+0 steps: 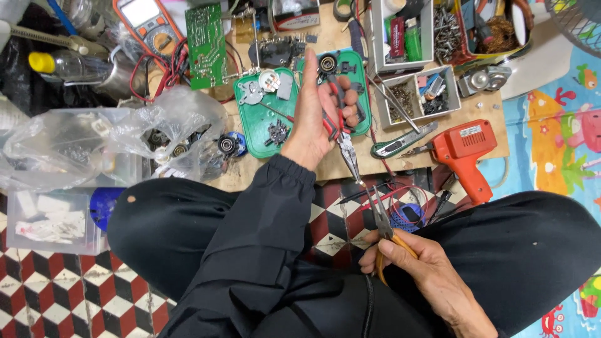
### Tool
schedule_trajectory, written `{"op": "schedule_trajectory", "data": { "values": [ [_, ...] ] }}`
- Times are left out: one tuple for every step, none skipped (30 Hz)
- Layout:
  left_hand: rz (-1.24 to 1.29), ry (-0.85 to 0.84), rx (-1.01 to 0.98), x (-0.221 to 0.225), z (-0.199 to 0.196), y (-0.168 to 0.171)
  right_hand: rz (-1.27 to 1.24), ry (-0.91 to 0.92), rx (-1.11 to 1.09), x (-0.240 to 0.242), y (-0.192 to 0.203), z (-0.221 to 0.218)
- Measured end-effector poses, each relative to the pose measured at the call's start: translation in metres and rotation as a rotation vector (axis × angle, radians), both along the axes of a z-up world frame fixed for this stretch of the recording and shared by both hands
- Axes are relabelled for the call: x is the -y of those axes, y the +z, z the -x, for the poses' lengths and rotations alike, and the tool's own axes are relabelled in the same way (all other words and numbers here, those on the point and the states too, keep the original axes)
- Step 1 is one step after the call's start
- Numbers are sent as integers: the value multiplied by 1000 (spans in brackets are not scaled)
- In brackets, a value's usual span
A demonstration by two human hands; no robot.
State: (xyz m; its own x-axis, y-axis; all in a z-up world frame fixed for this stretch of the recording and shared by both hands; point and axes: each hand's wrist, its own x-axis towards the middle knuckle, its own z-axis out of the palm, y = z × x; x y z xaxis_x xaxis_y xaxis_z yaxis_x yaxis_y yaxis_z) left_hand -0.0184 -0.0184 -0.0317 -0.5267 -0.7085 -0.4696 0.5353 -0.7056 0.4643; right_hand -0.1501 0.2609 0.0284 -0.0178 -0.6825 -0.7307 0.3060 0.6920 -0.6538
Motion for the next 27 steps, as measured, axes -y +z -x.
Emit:
{"op": "schedule_trajectory", "data": {
  "values": [
    [8, -7, -4, -2, -1, 2, 8, -7, -4, -1, -4, 0],
    [-6, 76, 26, -4, -1, 3, 22, -90, 8, -2, -7, 0],
    [-17, 158, 54, -4, 0, 6, 41, -174, 19, -1, -10, 1],
    [-6, 151, 48, -6, -2, 7, 52, -181, 14, 4, -8, -1],
    [-16, 224, 0, -8, -3, 7, 69, -311, 44, 8, -6, -3],
    [-26, 297, -48, -10, -5, 7, 86, -441, 76, 13, -4, -5],
    [-19, 288, -55, -13, -6, 12, 96, -450, 71, 20, -3, -6],
    [-17, 356, -64, -15, -7, 16, 169, -496, 107, 26, -2, -8],
    [-17, 424, -72, -19, -9, 20, 242, -541, 145, 32, -2, -9],
    [-12, 415, -78, -22, -11, 22, 250, -549, 141, 38, -2, -12],
    [-17, 461, -78, -25, -15, 25, 251, -599, 202, 45, -1, -16],
    [-21, 506, -78, -28, -18, 27, 252, -648, 265, 51, -1, -19],
    [-19, 504, -80, -29, -21, 28, 254, -649, 264, 56, 2, -20],
    [-21, 516, -86, -31, -24, 28, 268, -642, 266, 62, 5, -22],
    [-24, 531, -92, -33, -28, 28, 281, -633, 268, 67, 8, -25],
    [-23, 531, -93, -35, -30, 30, 282, -632, 268, 70, 8, -26],
    [-34, 533, -100, -37, -32, 33, 301, -640, 282, 72, 9, -27],
    [-44, 535, -107, -40, -35, 35, 320, -648, 297, 75, 9, -28],
    [-46, 539, -106, -41, -37, 33, 316, -644, 297, 75, 6, -28],
    [-53, 539, -109, -43, -38, 30, 321, -638, 304, 75, 2, -28],
    [-62, 538, -110, -44, -40, 28, 325, -633, 310, 75, -1, -27],
    [-65, 541, -107, -46, -41, 28, 320, -631, 311, 75, -2, -27],
    [-71, 538, -99, -48, -41, 28, 325, -621, 301, 74, -3, -27],
    [-77, 535, -91, -49, -42, 28, 331, -610, 291, 74, -4, -27],
    [-78, 536, -89, -50, -43, 28, 328, -610, 292, 74, -4, -28],
    [-77, 541, -83, -51, -43, 28, 327, -605, 281, 74, -4, -29],
    [-76, 545, -78, -52, -43, 28, 327, -600, 270, 73, -4, -29]
  ]
}}
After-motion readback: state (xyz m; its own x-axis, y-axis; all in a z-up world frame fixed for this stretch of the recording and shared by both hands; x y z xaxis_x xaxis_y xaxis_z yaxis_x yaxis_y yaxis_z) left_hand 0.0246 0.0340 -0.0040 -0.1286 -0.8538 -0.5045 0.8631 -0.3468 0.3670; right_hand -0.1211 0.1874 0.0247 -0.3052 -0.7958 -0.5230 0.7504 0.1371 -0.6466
